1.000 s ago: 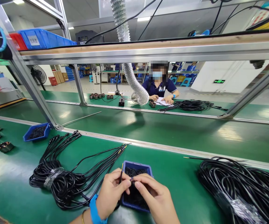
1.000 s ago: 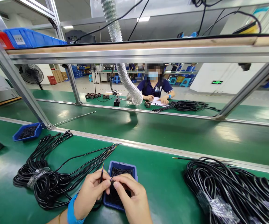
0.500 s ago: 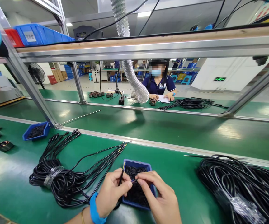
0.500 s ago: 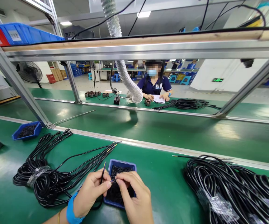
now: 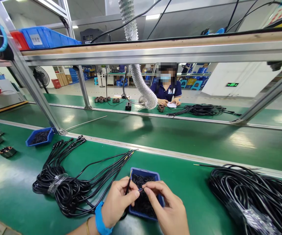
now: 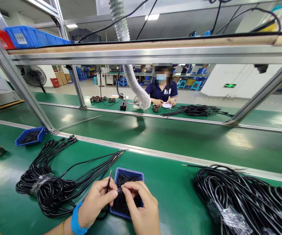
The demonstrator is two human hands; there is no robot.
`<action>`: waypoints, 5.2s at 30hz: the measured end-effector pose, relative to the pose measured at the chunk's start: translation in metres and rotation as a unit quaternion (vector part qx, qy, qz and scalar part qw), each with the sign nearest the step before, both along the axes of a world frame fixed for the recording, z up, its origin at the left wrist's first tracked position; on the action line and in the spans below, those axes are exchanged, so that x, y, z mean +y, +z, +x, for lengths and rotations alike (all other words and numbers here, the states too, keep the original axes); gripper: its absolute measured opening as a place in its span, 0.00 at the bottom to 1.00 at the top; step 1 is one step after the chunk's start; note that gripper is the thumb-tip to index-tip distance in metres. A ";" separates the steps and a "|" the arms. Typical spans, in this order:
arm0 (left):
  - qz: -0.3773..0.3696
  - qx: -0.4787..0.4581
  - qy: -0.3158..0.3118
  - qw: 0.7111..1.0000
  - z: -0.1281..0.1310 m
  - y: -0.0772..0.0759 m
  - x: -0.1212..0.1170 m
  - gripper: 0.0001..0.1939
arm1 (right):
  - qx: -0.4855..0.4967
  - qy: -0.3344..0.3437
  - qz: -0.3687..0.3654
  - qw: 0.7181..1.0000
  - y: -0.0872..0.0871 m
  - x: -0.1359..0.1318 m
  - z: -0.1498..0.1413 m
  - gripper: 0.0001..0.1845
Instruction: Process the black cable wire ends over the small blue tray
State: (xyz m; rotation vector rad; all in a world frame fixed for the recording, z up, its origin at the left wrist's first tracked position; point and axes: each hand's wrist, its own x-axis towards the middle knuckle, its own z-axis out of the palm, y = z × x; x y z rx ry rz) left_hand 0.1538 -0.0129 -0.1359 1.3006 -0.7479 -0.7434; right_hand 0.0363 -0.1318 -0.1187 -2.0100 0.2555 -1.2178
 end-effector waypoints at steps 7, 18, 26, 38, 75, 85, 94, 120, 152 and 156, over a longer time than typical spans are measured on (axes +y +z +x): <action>0.005 0.022 -0.005 1.000 0.003 0.001 -0.002 0.21 | -0.014 0.057 -0.109 0.992 0.001 -0.006 -0.002 0.07; 0.035 0.114 -0.013 0.993 0.006 0.003 -0.002 0.24 | 0.312 -0.109 -0.256 0.908 -0.040 -0.014 0.017 0.05; 0.041 0.102 -0.036 0.993 0.005 0.004 -0.003 0.25 | 0.215 -0.078 -0.142 0.963 -0.032 -0.024 0.009 0.09; 0.056 0.065 -0.075 0.993 0.000 0.005 0.000 0.27 | 0.015 0.007 0.019 1.000 -0.001 -0.008 0.004 0.06; 0.035 0.007 -0.020 0.999 -0.002 0.007 0.003 0.15 | 0.208 0.142 0.076 0.965 0.006 -0.015 -0.003 0.08; -0.018 0.058 -0.016 0.998 0.003 0.011 0.005 0.31 | 0.306 0.232 -0.021 0.923 0.020 -0.043 -0.034 0.07; -0.039 0.127 -0.021 0.991 0.004 -0.003 -0.007 0.28 | 0.383 -0.078 -0.345 0.853 -0.031 -0.023 0.015 0.08; 0.025 -0.057 -0.001 0.998 0.001 0.007 0.000 0.16 | -0.006 0.047 0.000 0.999 0.000 -0.004 -0.003 0.04; 0.006 -0.012 0.010 1.000 -0.001 0.001 0.000 0.21 | -0.006 -0.020 0.117 0.993 -0.013 0.000 -0.006 0.07; 0.009 -0.017 0.010 1.000 0.000 0.000 0.000 0.22 | -0.017 -0.019 0.089 0.996 -0.015 0.000 -0.008 0.04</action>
